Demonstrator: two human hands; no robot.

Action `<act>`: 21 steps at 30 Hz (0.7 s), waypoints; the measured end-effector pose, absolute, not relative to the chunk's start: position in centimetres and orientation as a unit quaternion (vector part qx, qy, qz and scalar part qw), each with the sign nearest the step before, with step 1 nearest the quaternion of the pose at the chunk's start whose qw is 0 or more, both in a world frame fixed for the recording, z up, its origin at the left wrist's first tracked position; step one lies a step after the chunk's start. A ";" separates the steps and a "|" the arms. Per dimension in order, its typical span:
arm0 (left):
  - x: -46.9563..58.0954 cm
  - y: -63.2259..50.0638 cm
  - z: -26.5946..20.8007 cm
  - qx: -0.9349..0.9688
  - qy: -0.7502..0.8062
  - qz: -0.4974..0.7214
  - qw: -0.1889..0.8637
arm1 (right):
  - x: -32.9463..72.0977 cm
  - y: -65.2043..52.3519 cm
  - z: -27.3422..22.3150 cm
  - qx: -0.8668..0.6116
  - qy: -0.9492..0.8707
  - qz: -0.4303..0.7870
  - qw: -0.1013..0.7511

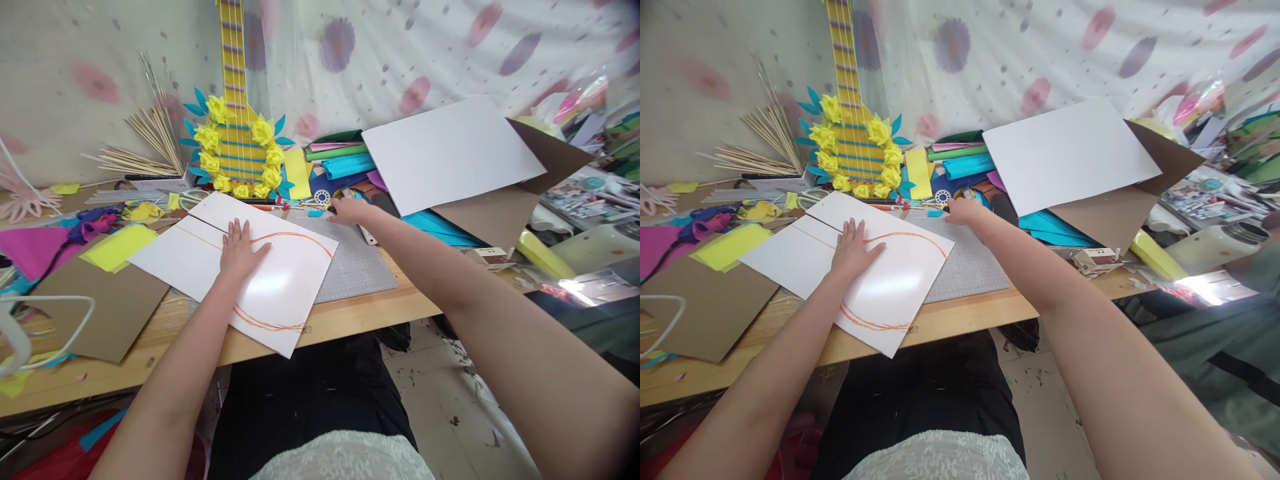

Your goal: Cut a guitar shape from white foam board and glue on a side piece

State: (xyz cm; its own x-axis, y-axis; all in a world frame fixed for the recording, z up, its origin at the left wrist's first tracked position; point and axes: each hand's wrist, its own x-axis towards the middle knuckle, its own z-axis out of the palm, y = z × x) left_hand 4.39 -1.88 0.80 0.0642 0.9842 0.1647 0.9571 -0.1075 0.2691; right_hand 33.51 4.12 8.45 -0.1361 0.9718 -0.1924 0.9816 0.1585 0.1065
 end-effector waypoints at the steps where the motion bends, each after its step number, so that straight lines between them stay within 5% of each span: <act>1: 4.4 -1.9 0.7 0.726 0.667 0.164 0.043 | 33.2 4.0 7.7 0.663 0.743 -0.014 0.094; 8: 4.4 -1.8 0.7 0.709 0.668 0.224 0.041 | 30.4 3.9 6.0 0.681 0.731 0.014 -0.041; 21: 3.5 -3.8 2.6 0.630 0.680 0.370 -0.058 | 23.2 4.8 5.6 0.659 0.699 -0.251 -0.119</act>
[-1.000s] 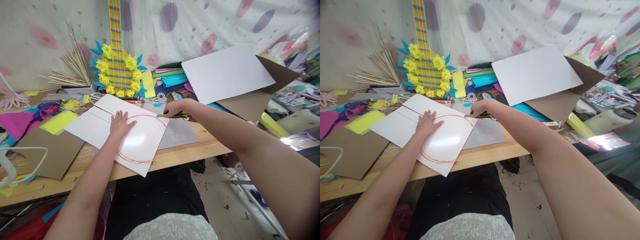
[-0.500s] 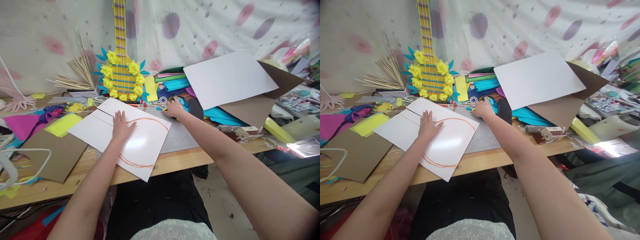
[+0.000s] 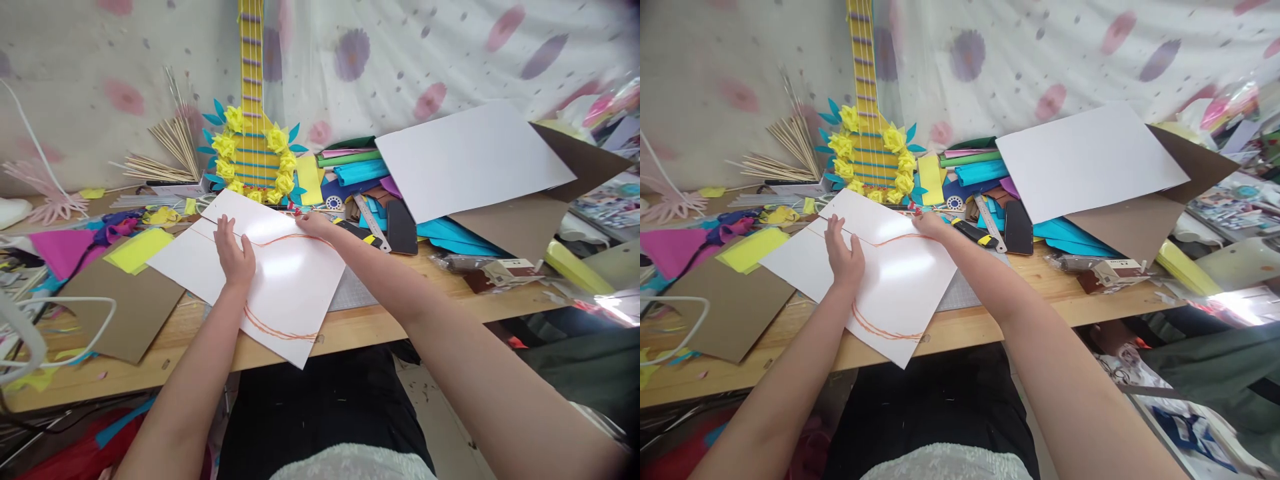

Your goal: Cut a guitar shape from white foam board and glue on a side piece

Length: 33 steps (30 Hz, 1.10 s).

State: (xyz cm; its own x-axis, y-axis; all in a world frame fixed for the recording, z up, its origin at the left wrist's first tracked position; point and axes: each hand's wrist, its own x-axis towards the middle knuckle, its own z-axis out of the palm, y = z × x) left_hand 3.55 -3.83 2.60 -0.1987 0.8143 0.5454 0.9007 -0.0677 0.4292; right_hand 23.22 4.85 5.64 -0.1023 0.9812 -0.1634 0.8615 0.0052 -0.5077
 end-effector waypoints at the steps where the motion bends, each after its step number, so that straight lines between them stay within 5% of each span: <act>1: 3.4 -4.0 2.8 -0.622 -0.683 -0.376 0.068 | 23.4 4.8 5.8 -0.653 -0.698 0.259 0.135; 14: 2.8 -3.9 2.7 -0.613 -0.673 -0.412 0.049 | 28.1 7.0 7.8 -0.596 -0.641 0.293 0.384; 19: 3.7 -2.1 2.8 -0.690 -0.650 -0.312 -0.062 | 30.5 7.6 6.8 -0.588 -0.553 0.330 0.489; 27: 8.0 -1.1 4.1 -0.818 -0.560 -0.045 -0.123 | 31.3 9.8 5.9 -0.616 -0.481 0.336 0.525; 33: 9.4 -1.4 4.8 -0.821 -0.560 -0.016 -0.115 | 31.9 10.8 5.3 -0.622 -0.519 0.294 0.507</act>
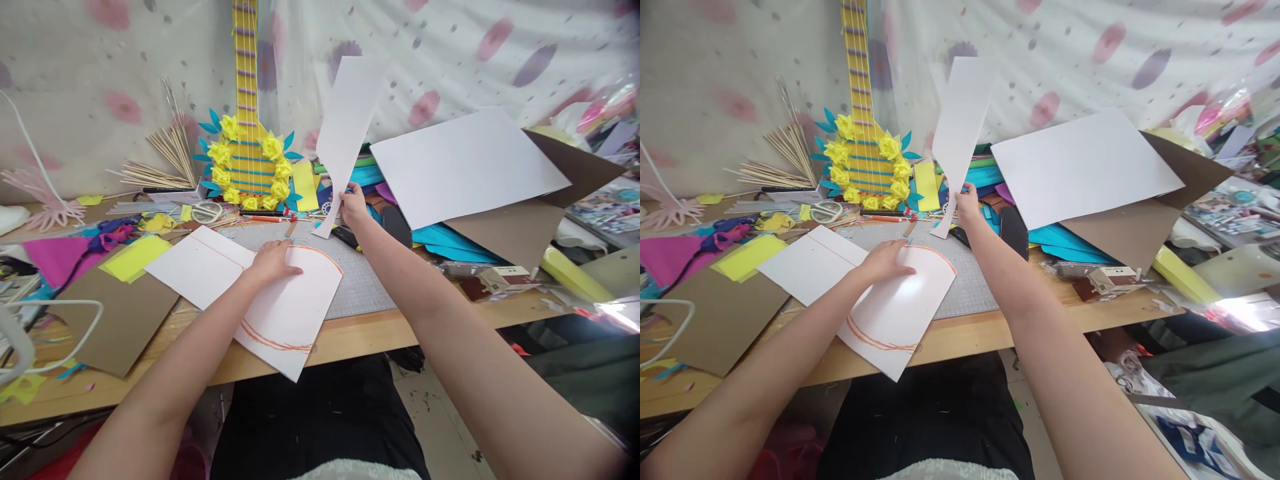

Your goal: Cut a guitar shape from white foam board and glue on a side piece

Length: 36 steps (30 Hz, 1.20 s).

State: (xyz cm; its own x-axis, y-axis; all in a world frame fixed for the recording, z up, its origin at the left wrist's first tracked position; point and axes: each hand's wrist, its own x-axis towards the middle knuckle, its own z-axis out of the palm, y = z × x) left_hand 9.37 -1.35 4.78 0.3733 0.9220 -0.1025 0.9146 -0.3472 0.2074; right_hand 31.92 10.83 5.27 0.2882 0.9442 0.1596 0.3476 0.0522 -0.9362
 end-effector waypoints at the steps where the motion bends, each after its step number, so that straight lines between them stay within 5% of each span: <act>1: 9.4 -1.2 5.0 0.820 0.559 0.023 0.121 | 32.0 10.8 5.2 -0.625 -0.539 0.277 0.492; 7: 9.7 -0.1 6.6 0.828 0.540 0.076 0.126 | 32.0 10.1 5.4 -0.641 -0.543 0.249 0.482; 13: 9.3 1.7 8.3 0.861 0.488 0.116 0.084 | 31.8 10.9 6.3 -0.622 -0.418 0.351 0.562; 20: 8.4 4.1 9.5 0.898 0.425 0.111 0.028 | 31.7 12.2 6.2 -0.678 -0.467 0.399 0.404; 26: 8.3 5.0 9.7 0.922 0.371 0.111 -0.023 | 32.4 9.9 6.0 -0.669 -0.506 0.393 0.377; 31: 9.1 4.4 10.7 0.923 0.370 0.099 -0.042 | 30.4 5.1 4.6 -0.510 -0.603 0.482 0.380; 36: 8.8 4.0 11.1 0.916 0.387 0.095 -0.053 | 31.0 2.2 3.7 -0.583 -0.642 0.260 0.424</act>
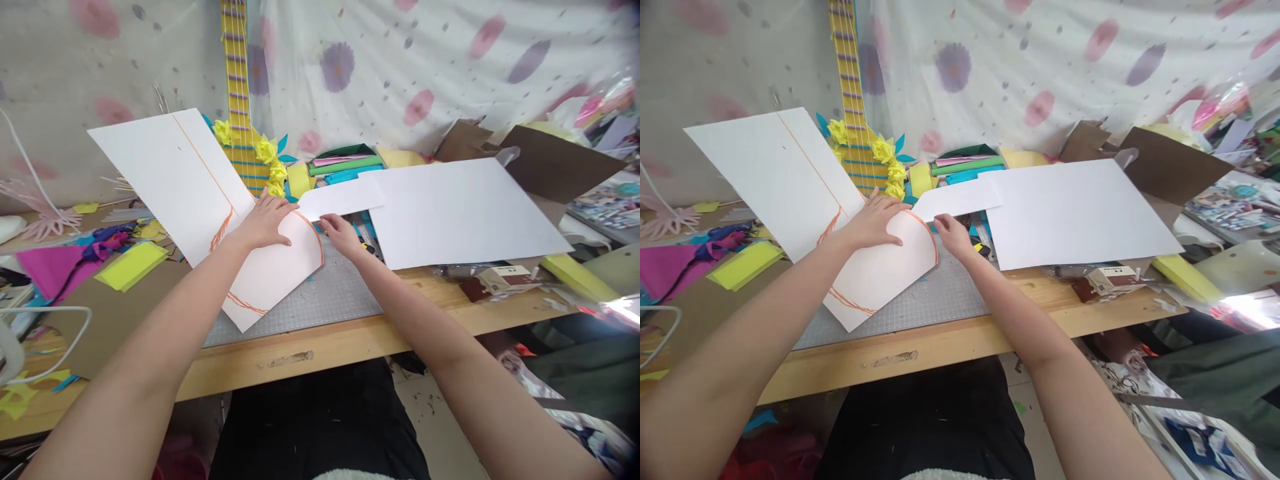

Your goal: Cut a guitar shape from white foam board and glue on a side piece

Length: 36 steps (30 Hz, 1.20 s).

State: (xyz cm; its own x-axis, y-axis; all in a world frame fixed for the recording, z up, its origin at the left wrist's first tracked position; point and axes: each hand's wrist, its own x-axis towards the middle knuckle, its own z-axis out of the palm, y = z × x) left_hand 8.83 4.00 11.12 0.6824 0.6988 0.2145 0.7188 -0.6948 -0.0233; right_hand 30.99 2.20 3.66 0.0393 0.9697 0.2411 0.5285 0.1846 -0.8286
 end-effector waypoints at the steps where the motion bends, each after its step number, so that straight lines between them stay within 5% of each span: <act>1: 8.6 4.1 11.0 -0.913 -0.394 -0.095 0.055 | 31.8 1.9 3.7 -0.602 -0.645 0.206 0.422; 9: 7.0 5.4 9.1 -0.887 -0.457 -0.067 0.019 | 36.7 1.3 3.5 -0.662 -0.660 0.129 0.333; 18: 6.3 5.0 8.0 -0.857 -0.508 -0.072 -0.043 | 36.7 5.5 3.1 -0.612 -0.451 0.401 0.511; 26: 6.0 5.7 6.1 -0.841 -0.521 -0.127 -0.071 | 35.1 7.2 5.7 -0.541 -0.431 0.289 0.662; 36: 6.2 3.5 6.9 -0.750 -0.571 -0.334 -0.004 | 28.4 6.5 5.2 -0.541 -0.483 0.362 0.585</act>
